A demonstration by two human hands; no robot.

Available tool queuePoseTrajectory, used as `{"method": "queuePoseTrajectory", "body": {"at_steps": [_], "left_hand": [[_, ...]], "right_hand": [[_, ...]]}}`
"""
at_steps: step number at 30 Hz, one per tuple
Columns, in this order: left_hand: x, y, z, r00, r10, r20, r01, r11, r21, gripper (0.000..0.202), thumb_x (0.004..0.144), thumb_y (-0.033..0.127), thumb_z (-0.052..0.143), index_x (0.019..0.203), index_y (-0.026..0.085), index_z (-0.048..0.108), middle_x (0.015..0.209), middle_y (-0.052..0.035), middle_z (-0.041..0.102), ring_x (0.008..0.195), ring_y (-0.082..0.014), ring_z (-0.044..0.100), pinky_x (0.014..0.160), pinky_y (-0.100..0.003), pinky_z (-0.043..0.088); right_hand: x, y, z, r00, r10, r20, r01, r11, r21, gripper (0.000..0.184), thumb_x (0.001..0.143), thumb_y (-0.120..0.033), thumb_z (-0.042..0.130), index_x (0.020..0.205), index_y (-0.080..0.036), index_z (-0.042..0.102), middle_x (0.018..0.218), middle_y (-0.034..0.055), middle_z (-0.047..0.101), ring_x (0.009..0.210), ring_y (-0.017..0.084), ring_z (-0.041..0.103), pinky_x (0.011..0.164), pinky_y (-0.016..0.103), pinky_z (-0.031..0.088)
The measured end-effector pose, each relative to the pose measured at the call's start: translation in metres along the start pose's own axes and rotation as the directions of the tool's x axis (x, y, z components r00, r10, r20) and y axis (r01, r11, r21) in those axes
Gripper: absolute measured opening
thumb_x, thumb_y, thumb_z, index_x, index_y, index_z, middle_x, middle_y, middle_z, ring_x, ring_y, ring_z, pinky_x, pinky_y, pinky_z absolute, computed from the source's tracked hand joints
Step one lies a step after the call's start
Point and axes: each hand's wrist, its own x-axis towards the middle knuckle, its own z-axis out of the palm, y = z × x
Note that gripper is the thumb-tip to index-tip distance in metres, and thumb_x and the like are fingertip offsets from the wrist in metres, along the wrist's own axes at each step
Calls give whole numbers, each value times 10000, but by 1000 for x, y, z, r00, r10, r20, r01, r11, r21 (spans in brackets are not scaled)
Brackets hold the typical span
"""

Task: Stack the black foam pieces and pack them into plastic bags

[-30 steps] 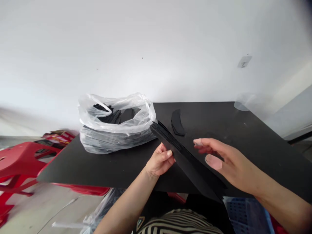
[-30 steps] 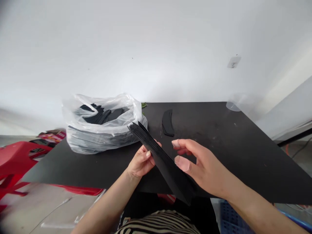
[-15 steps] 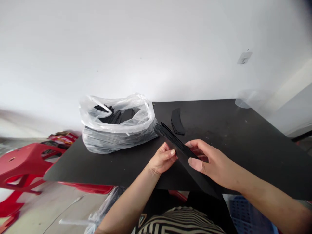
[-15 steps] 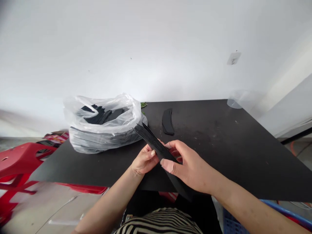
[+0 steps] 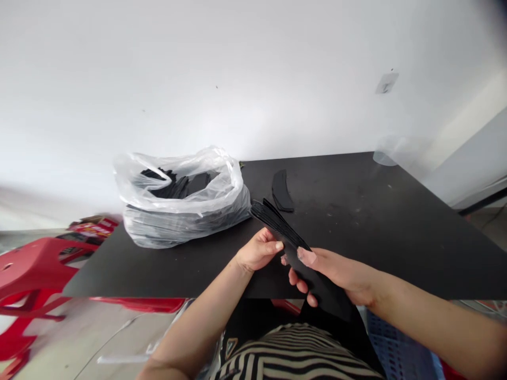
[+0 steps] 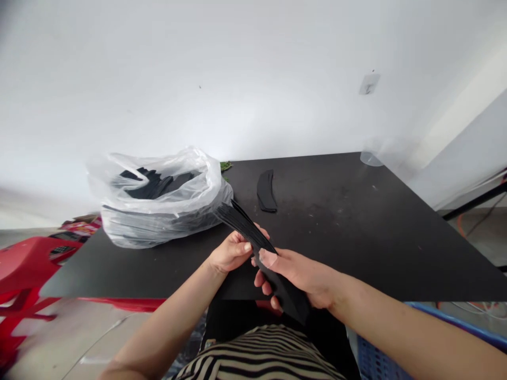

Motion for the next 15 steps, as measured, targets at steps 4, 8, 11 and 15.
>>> {"method": "queuePoseTrajectory", "body": {"at_steps": [4,8,11,15], "left_hand": [[-2,-4,-2,999,-44,12,45,999,-32,323,715,361,807,868,123,653,690,-42,639,521,-121,565,498,-239,461],[-4,2,2,997,-53,-51,49,996,-76,495,685,359,837,1071,112,648,965,-127,701,711,-187,662,619,-287,530],[1,8,12,985,44,-170,-79,976,-202,575,736,516,770,1138,126,639,1077,-134,677,967,-255,657,837,-381,547],[14,10,27,937,57,-344,-188,914,-359,636,793,707,578,1103,157,651,956,-71,667,892,-221,653,797,-372,557]], "right_hand": [[1,5,5,999,24,-26,-22,996,88,428,902,-567,571,1032,-159,582,831,26,569,655,87,507,539,204,486],[3,9,8,997,59,-43,-53,989,136,459,900,-593,554,1035,-156,588,816,25,565,639,85,501,528,198,474],[4,13,11,994,79,-69,-68,987,148,459,898,-590,561,1037,-153,584,789,17,564,612,77,501,511,183,457],[4,16,17,992,75,-102,-60,987,148,443,921,-577,528,1036,-151,571,748,7,566,561,66,496,491,170,447]]}}
